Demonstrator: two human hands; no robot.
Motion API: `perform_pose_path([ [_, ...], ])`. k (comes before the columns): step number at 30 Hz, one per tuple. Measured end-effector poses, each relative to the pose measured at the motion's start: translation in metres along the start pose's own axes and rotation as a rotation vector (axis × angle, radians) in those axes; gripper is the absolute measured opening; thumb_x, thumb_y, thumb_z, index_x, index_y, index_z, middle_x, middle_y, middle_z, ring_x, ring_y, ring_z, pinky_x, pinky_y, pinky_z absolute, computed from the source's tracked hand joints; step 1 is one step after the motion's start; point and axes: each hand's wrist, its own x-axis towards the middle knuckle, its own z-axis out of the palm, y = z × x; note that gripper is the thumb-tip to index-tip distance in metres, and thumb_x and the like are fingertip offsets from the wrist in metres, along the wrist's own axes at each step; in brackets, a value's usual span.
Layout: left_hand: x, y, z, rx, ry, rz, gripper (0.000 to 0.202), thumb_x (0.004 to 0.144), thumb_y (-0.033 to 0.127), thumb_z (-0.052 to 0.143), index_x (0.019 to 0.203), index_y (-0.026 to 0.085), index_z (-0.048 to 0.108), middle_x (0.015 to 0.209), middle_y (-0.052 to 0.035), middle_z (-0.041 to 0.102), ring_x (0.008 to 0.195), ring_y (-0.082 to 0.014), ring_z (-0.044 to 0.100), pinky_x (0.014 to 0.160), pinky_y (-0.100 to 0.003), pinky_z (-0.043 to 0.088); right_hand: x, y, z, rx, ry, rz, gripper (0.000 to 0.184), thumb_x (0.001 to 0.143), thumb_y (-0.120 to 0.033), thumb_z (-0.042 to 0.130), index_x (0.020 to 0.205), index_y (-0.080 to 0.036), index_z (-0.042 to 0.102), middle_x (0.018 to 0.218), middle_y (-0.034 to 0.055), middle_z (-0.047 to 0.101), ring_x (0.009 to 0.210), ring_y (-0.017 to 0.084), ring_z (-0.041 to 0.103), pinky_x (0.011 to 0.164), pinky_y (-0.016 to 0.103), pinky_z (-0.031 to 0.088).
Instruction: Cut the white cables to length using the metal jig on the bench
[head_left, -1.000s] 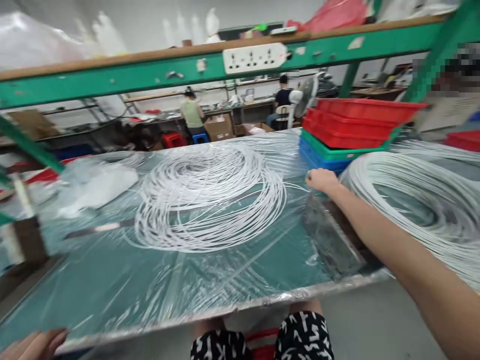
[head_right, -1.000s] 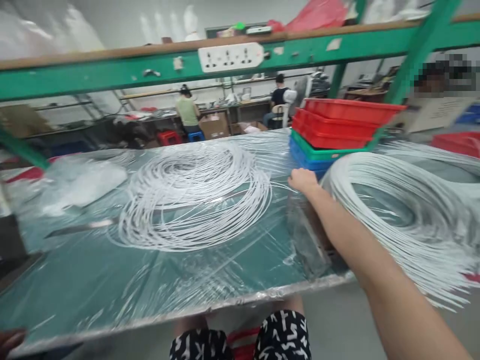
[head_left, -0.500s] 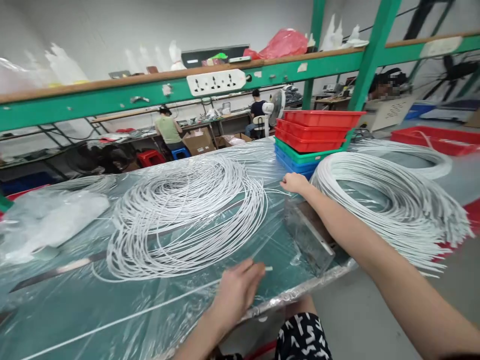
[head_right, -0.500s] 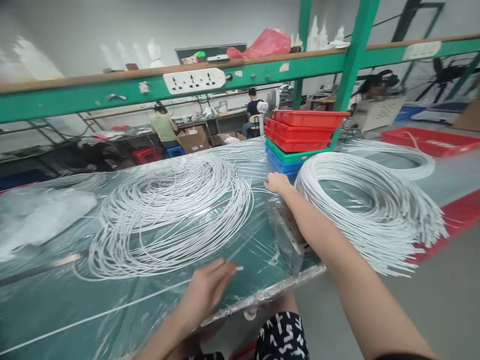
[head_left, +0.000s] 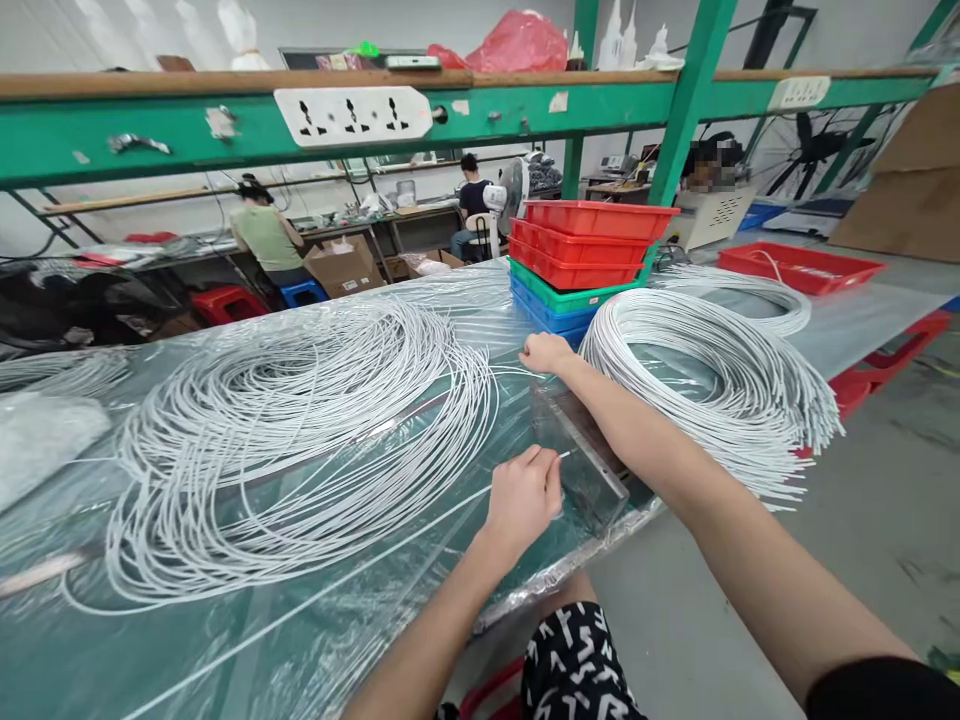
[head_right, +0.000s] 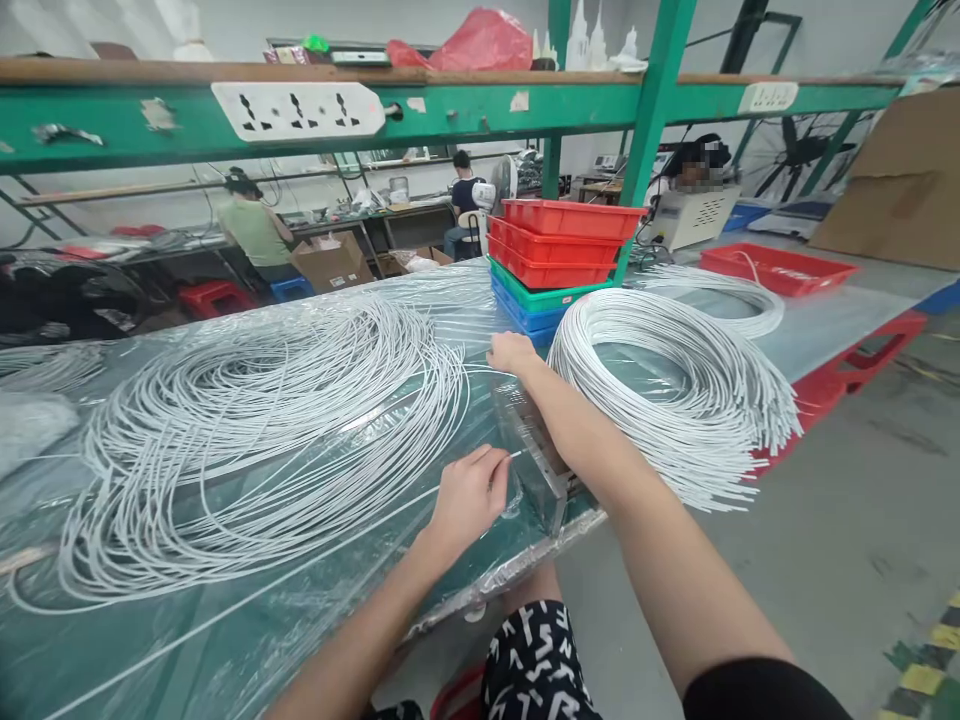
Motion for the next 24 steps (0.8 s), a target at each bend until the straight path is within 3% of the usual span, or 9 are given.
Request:
perform_pose_path([
  [15,0.0033,0.0035,0.0071,-0.042,0.075,0.047,0.031,0.101,0.023,0.038,0.084,0.020,0.065,0.074,-0.0010,0.063,0.064,-0.0146,0.060,0.056,-0.028,0.034,0.0035,-0.0007,0.0029,-0.030,-0.044,-0.013,0.037,0.094,-0.037,0.052,0.119,-0.017,0.070,0.124,0.0146,0.066,0.117,0.027,0.061,0.093,0.032,0.050],
  [24,0.0039,0.0016,0.0098,-0.058,0.101,0.072,0.031,0.100,0.022,0.038,0.083,0.020,0.063,0.073,-0.0016,0.062,0.060,-0.0145,0.058,0.054,-0.027,0.034,0.0033,-0.0013,0.0033,-0.077,-0.025,-0.015,0.039,0.095,-0.034,0.050,0.124,-0.014,0.067,0.125,0.0180,0.065,0.117,0.029,0.061,0.094,0.034,0.049],
])
